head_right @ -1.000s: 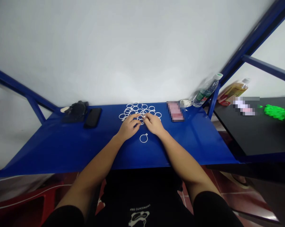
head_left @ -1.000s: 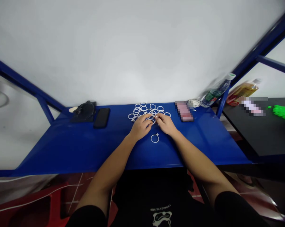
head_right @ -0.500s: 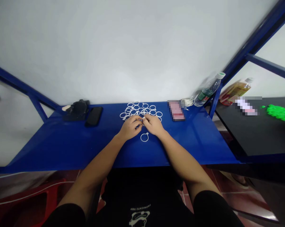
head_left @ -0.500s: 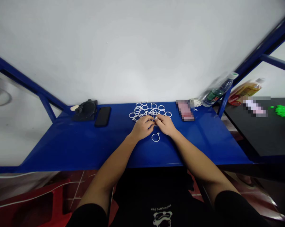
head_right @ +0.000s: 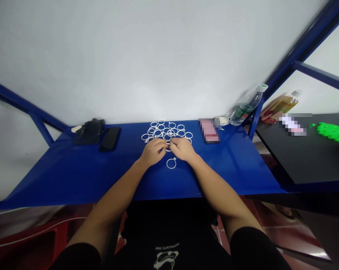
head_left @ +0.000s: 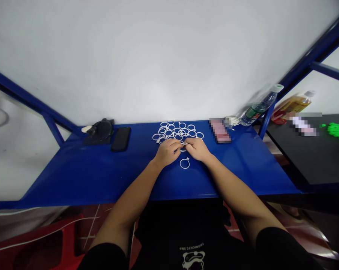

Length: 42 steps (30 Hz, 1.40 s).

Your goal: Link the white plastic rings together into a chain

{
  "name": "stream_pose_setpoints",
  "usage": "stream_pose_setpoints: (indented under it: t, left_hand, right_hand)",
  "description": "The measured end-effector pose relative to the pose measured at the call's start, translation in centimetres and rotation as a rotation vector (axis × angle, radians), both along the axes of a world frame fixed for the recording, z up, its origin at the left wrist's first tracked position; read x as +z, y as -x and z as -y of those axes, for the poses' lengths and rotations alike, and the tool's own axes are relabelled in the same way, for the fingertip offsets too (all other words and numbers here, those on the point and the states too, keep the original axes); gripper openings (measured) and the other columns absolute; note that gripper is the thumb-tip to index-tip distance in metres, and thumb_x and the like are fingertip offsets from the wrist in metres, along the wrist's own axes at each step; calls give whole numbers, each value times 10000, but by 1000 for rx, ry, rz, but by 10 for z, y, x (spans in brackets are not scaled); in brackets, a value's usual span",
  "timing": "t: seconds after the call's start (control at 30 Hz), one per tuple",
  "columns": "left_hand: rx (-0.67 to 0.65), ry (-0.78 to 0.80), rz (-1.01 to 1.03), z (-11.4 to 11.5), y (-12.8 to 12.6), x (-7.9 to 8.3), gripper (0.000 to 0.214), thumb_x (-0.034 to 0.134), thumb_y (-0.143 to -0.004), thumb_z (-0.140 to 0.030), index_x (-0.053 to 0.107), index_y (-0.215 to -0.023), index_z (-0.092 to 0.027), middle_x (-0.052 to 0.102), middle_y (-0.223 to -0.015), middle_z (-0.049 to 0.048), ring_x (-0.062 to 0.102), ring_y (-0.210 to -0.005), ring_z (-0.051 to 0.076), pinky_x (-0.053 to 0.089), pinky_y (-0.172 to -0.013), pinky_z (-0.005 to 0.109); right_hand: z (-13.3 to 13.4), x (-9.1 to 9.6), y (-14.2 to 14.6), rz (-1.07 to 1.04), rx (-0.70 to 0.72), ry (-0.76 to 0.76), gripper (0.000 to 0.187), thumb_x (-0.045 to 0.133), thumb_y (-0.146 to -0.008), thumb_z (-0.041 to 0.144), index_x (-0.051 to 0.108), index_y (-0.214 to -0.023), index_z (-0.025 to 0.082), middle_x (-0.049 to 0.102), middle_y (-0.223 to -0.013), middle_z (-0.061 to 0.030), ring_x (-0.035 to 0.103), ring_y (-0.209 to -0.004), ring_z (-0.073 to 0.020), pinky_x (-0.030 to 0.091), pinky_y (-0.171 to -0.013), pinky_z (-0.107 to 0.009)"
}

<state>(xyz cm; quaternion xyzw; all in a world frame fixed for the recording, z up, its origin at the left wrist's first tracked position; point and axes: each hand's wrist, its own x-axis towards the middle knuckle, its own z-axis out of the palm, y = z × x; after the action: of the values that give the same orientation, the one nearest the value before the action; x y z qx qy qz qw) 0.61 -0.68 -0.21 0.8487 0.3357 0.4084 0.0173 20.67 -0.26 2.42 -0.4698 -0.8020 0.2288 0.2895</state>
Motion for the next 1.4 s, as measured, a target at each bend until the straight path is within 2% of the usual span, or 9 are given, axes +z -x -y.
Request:
stream_pose_setpoints:
  t: [0.3,0.43,0.53,0.7,0.87,0.97,1.07,1.23,1.4]
  left_hand:
    - [-52,39,55,-1,0,-4,210,567,-946,-111,747,-957,-218,769,-965,41,726,-869,162,578,-803,315]
    - [76,148,128,0,4,-4,209,616,-961,-194,704,-1150,-199,776,-906,30,712,-751,138,572,-757,281]
    - [75,208,114,1,7,-3,235,572,-982,-203,712,-1171,-199,788,-911,33,722,-756,142,574,-761,285]
    - [-64,274,-38,3,2,-5,256,543,-947,-150,773,-1039,-214,797,-945,25,729,-813,157,555,-773,306]
    - [-89,274,-273,7,-5,-5,216,616,-936,-219,801,-1047,-235,768,-1010,39,665,-939,208,478,-887,396]
    - [-49,270,-303,11,-8,0,223,677,-951,-387,799,-1074,-246,754,-1028,50,630,-985,233,435,-910,423]
    - [-96,286,-311,14,-11,3,271,724,-925,-465,798,-1051,-237,752,-1015,51,632,-970,232,437,-903,412]
    - [-208,311,-301,16,-14,1,256,736,-924,-453,795,-988,-212,761,-959,45,667,-901,203,471,-847,359]
    - [-240,306,-301,18,-16,1,313,754,-892,-517,782,-811,-215,736,-759,34,665,-813,205,464,-785,362]
  right_hand:
    - [-2,0,0,-70,41,21,288,460,-880,158,725,-771,188,732,-739,-23,643,-692,-172,438,-679,-266]
    - [-5,8,-13,-109,62,-21,328,507,-931,205,769,-1128,199,802,-970,-39,720,-854,-192,509,-797,-285]
    - [-11,15,-31,-154,-53,-53,356,541,-975,295,728,-1262,200,803,-939,-43,721,-801,-195,527,-761,-295]
    - [-21,18,-58,-138,-231,-80,300,570,-937,250,763,-1157,184,795,-881,-44,705,-742,-193,525,-714,-299]
    - [-25,8,-62,59,-140,14,327,590,-922,186,762,-1200,200,800,-972,-46,709,-794,-193,529,-769,-301]
    - [-27,0,-58,190,-72,28,392,613,-881,116,752,-1237,203,785,-1093,-62,718,-965,-214,529,-880,-305]
    - [-28,-6,-53,310,-56,15,390,633,-897,126,747,-1262,199,746,-1174,-91,703,-1055,-224,515,-961,-309]
    - [-31,-12,-49,439,-72,38,257,686,-952,272,785,-1188,249,688,-1193,-91,699,-1009,-213,519,-910,-294]
    - [-30,-11,-48,417,-72,-1,134,678,-951,249,801,-1002,236,662,-1123,-80,680,-939,-198,508,-830,-282]
